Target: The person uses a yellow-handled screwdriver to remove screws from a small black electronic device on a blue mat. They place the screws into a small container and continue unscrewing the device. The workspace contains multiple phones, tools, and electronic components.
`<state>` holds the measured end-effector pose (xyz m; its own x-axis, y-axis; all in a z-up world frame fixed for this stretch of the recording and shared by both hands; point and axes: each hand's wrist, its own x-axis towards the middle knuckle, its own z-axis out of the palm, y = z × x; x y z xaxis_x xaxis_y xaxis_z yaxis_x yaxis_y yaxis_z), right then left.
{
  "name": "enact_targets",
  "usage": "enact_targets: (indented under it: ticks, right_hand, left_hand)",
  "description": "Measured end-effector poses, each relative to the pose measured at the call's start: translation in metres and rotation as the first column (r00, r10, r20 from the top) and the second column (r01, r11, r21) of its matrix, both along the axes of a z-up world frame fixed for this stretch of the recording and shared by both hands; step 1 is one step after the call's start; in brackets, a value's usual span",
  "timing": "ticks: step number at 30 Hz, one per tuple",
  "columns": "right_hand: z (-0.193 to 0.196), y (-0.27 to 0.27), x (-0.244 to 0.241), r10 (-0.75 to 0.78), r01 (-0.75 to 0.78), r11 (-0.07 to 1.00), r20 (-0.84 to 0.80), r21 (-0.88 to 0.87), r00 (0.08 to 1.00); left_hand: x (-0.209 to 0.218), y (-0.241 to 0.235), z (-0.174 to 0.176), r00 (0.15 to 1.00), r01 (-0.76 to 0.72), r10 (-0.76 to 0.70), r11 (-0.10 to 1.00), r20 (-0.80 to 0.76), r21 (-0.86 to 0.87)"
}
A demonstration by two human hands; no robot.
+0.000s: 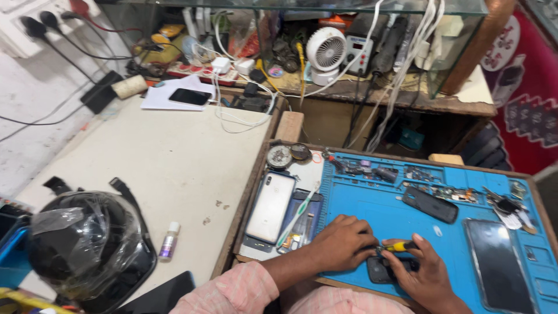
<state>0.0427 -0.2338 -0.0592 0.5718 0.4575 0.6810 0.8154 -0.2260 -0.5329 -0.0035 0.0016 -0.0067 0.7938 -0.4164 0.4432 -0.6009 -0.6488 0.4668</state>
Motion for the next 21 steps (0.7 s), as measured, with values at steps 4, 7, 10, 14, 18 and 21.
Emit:
enact_targets:
  ticks: [4,7,10,14,18,21]
  right_hand:
    - [0.012,-0.012,-0.003,-0.053,0.053,0.999,0.022,0.001,0.998]
    - [0.008,-0.022,0.003,-0.415,0.463,0.773,0.206,-0.434,0.886]
    - [-0.003,-0.024,0.015,-0.257,0.377,0.861,-0.348,0.342,0.902]
    - [-0.024,-0.02,0.051,0.141,0.442,0.602,-0.634,0.665,0.76]
    - [-0.021,-0.105,0.063,0.277,0.532,0.439,-0.672,0.724,0.687]
    - [-0.025,-0.147,0.072,0.329,0.549,0.332,-0.639,0.768,0.695]
  left_hand:
    - [0.003,0.001,-0.011,0.998,0.01,-0.011,1.0,-0.069,-0.016]
    - [0.006,0.001,-0.021,1.0,0.022,-0.022,1.0,0.0,-0.009]
    - [0.004,-0.005,-0.023,0.999,0.012,-0.011,1.0,0.04,-0.014]
    - [-0.001,-0.003,-0.02,1.0,0.003,-0.004,1.0,0.014,0.014]
    - [0.0,-0.007,-0.027,0.999,-0.014,0.013,1.0,0.034,0.024]
    - [0.011,-0.008,-0.022,1.0,0.002,-0.002,1.0,0.007,0.007]
